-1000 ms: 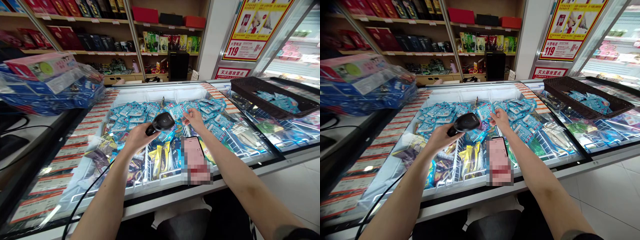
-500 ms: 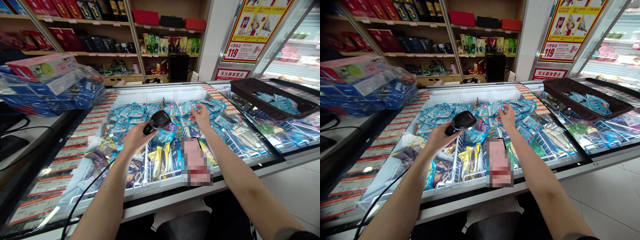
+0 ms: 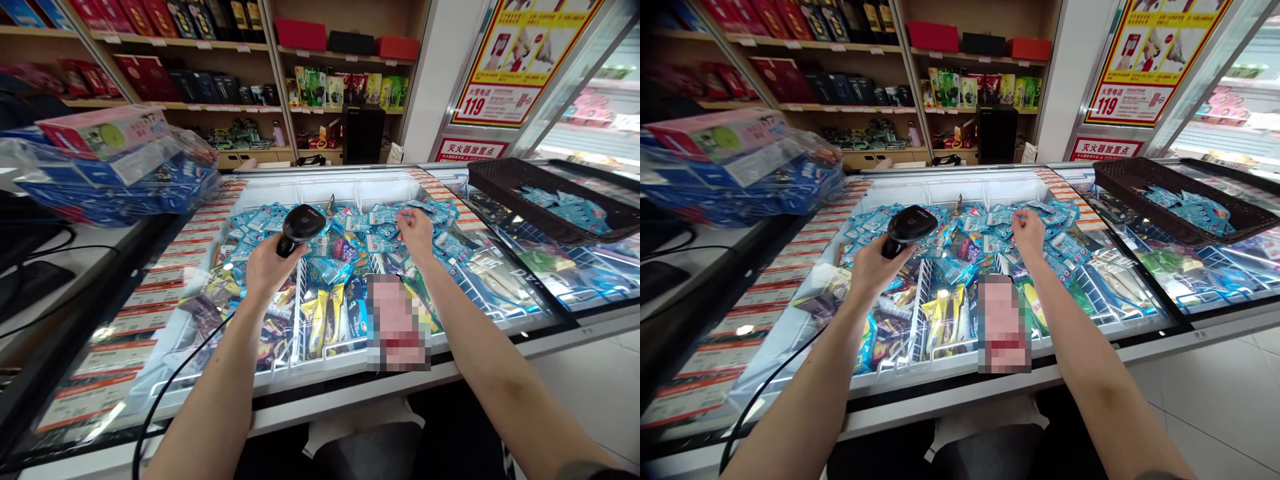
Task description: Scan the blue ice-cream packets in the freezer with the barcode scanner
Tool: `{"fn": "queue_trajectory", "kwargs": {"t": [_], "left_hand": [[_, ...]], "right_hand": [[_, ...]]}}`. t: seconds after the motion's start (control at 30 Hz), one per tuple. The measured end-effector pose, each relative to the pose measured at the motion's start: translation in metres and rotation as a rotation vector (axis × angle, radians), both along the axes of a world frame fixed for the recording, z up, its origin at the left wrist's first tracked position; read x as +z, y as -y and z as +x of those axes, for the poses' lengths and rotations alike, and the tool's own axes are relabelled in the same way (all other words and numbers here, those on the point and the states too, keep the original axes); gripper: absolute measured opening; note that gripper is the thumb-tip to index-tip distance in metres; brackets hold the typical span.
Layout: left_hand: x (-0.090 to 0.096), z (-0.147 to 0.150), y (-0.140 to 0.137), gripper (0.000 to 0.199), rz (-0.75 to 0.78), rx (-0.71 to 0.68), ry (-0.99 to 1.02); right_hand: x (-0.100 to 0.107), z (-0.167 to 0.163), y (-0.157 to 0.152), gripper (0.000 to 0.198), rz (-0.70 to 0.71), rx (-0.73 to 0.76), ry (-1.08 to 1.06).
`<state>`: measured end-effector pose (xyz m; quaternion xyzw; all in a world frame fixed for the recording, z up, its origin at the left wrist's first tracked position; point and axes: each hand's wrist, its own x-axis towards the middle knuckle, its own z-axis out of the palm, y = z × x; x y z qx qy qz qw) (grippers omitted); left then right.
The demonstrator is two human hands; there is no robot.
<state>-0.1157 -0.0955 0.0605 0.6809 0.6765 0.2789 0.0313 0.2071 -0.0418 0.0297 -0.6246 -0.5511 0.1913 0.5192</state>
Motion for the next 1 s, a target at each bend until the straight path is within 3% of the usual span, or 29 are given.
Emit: {"fn": "queue_trajectory", "kwargs": {"t": [0.1,0.2,0.37,0.57,0.7,0.83,1.0], "left_hand": [[0.0,-0.001,0.0,0.049,0.002,0.001,0.01],[0.001,-0.001,0.001,0.048,-0.001,-0.003,0.021],[0.002,-0.001,0.004,0.047,0.006,-0.01,0.036],[0.004,-0.002,0.004,0.048,-0.008,-0.013,0.068],[0.003,-0.003,0.003,0.048,-0.008,-0.016,0.078],[0.003,-0.004,0.003,0.048,-0.004,-0.038,0.085],[0.004,-0.002,0.005,0.048,-0.025,-0.029,0.077]], "right_hand": [[0.003,-0.007,0.004,0.032,0.023,0.084,0.175],[0.006,-0.025,0.009,0.029,0.027,0.289,0.352],[0.012,-0.061,0.013,0.035,0.084,0.71,0.617],[0.019,-0.091,0.006,0.041,0.063,0.963,0.841],[0.018,-0.096,0.002,0.037,0.077,0.963,0.944],[0.016,-0.086,0.005,0.032,0.124,0.924,0.902],[0.016,-0.07,0.015,0.037,0.057,0.694,0.919]]}}
